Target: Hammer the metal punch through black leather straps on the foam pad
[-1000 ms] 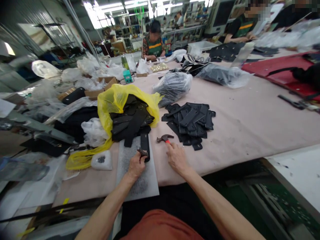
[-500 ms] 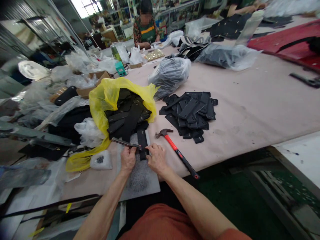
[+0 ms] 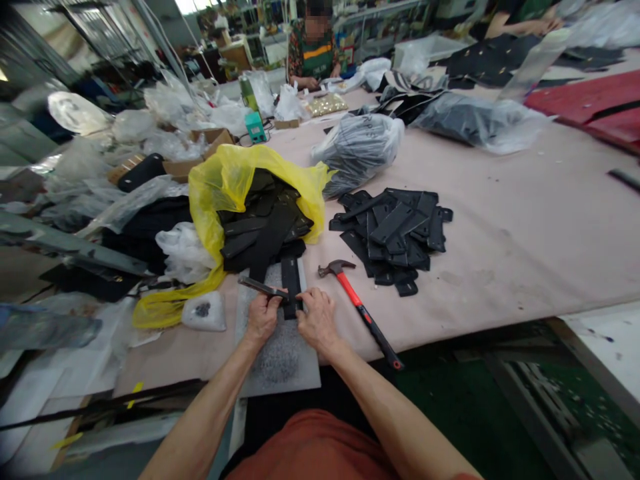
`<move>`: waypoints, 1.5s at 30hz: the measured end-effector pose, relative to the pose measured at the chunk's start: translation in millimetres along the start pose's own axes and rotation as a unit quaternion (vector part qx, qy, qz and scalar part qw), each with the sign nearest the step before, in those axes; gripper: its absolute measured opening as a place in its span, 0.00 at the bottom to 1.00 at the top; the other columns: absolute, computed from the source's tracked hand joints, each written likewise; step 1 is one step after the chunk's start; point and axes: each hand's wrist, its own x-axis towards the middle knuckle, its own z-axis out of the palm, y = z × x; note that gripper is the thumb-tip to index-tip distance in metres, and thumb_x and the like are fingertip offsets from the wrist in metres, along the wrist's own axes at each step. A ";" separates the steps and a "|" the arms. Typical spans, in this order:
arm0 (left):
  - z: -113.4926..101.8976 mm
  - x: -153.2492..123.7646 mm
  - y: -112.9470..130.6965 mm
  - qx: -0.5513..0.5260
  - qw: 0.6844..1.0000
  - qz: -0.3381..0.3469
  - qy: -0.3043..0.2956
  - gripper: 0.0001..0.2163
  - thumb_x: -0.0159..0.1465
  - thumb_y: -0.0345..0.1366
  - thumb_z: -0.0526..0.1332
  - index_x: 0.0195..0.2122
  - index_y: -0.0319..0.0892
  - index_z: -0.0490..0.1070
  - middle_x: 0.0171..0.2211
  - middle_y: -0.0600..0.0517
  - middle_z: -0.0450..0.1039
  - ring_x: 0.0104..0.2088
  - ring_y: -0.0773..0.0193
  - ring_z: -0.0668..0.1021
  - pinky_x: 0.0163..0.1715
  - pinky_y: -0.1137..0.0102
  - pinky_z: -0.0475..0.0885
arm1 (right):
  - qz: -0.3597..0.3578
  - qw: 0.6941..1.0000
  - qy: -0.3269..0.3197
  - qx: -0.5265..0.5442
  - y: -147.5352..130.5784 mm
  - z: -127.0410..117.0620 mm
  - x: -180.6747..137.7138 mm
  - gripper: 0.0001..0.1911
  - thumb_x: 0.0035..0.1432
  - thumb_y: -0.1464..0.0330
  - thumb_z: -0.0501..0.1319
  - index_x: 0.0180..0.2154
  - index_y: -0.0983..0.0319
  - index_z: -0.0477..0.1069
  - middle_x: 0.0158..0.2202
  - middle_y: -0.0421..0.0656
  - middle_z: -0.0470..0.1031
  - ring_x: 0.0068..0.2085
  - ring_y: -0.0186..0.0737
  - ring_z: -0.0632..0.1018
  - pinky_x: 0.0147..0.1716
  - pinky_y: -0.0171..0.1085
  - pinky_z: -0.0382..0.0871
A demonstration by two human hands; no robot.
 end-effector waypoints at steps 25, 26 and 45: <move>-5.4 -7.3 -4.7 -0.066 0.983 -0.091 0.142 0.08 0.62 0.36 0.57 0.34 0.40 0.73 0.30 0.48 0.79 0.32 0.59 0.79 0.33 0.68 0.72 | 0.148 0.923 0.339 -0.107 69.0 -136.0 91.5 0.27 0.59 0.60 0.53 0.55 0.69 0.65 0.53 0.61 0.68 0.54 0.59 0.69 0.50 0.53 0.63; -5.6 -7.1 -4.8 -0.069 0.983 -0.089 0.142 0.08 0.62 0.36 0.57 0.35 0.40 0.73 0.30 0.48 0.79 0.32 0.59 0.79 0.33 0.68 0.72 | 0.113 0.921 0.348 -0.131 59.7 -137.1 100.2 0.26 0.59 0.61 0.53 0.55 0.69 0.66 0.54 0.61 0.67 0.56 0.59 0.67 0.51 0.53 0.62; -5.0 -3.8 -7.7 -0.055 0.986 -0.097 0.124 0.09 0.61 0.37 0.55 0.35 0.39 0.72 0.31 0.47 0.77 0.33 0.58 0.78 0.33 0.67 0.69 | -0.428 0.823 -0.167 -0.333 -93.6 -4.1 177.8 0.11 0.56 0.74 0.57 0.42 0.65 0.70 0.43 0.50 0.70 0.42 0.43 0.73 0.43 0.41 0.59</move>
